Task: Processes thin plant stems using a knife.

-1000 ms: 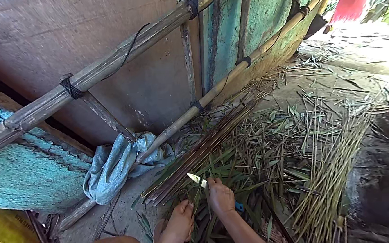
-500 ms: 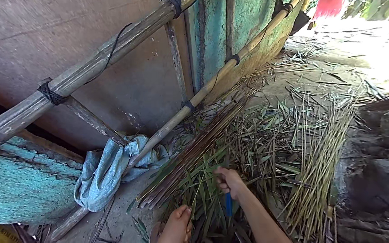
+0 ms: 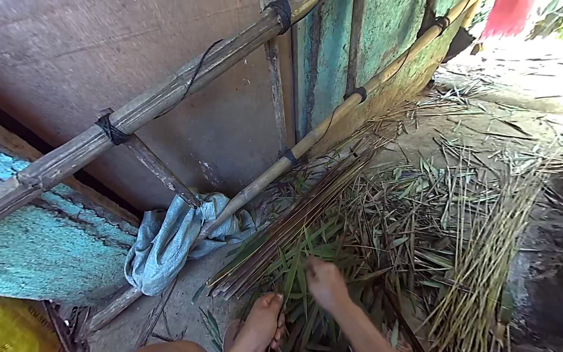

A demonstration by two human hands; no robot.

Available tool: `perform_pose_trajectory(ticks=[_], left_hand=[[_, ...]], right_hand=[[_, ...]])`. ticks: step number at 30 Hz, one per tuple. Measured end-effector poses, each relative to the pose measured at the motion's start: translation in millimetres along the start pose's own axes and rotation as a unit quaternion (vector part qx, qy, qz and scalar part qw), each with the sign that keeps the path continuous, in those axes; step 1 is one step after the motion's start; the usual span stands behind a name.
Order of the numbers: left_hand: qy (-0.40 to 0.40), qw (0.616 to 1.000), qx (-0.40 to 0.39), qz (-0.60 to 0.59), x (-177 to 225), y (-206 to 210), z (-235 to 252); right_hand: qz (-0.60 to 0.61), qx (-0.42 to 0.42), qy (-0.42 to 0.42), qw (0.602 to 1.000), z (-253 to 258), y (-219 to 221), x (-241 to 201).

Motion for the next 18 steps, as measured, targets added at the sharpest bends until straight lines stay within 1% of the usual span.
perform_pose_trajectory(ticks=[1, 2, 4, 5, 6, 7, 8, 9, 14, 16, 18], left_hand=[[-0.001, 1.000, 0.020, -0.012, 1.8, -4.5, -0.8], [0.001, 0.999, 0.040, -0.030, 3.1, -8.6, -2.1], [0.015, 0.997, 0.057, -0.051, 4.8, -14.4, -2.4], [0.022, 0.997, 0.059, -0.053, 6.1, -15.3, -2.3], [0.023, 0.997, 0.060, -0.052, 7.2, -14.8, -2.5], [0.021, 0.997, 0.057, -0.045, 8.3, -12.9, -3.1], [0.019, 0.998, 0.049, -0.028, 9.1, -9.8, -4.2], [0.019, 0.999, 0.034, -0.013, 8.9, -6.1, -5.2], [0.017, 0.999, -0.022, 0.016, -1.0, 5.8, -9.5], [0.016, 0.999, -0.033, 0.023, -3.5, 7.6, -8.4], [0.013, 0.999, -0.039, 0.024, -2.5, 8.3, -6.0]], right_hand=[[-0.042, -0.013, -0.055, 0.998, -12.4, 21.5, -21.2], [-0.063, 0.002, -0.112, 0.992, -24.9, 37.7, -38.9], [-0.078, 0.091, -0.214, 0.969, -43.1, 50.5, -59.9], [-0.088, 0.132, -0.238, 0.958, -45.6, 49.9, -62.4], [-0.103, 0.146, -0.234, 0.956, -43.8, 47.9, -60.7], [-0.117, 0.131, -0.201, 0.964, -38.6, 45.5, -55.6], [-0.124, 0.094, -0.148, 0.977, -31.5, 43.1, -47.4], [-0.127, 0.086, -0.107, 0.982, -24.0, 38.8, -38.2], [-0.139, 0.038, 0.080, 0.986, 9.7, 8.5, 14.3], [-0.134, 0.038, 0.122, 0.983, 19.0, -5.8, 34.2], [-0.131, 0.042, 0.153, 0.979, 21.5, -13.5, 44.3]])
Point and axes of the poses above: each hand's wrist, its own z-axis towards the middle knuckle, its own y-axis out of the palm, x = y × z, the point moved 8 cm from there along z, towards the middle knuckle, and after that the axes turned 3 degrees about -z, right-handed, at the moved point
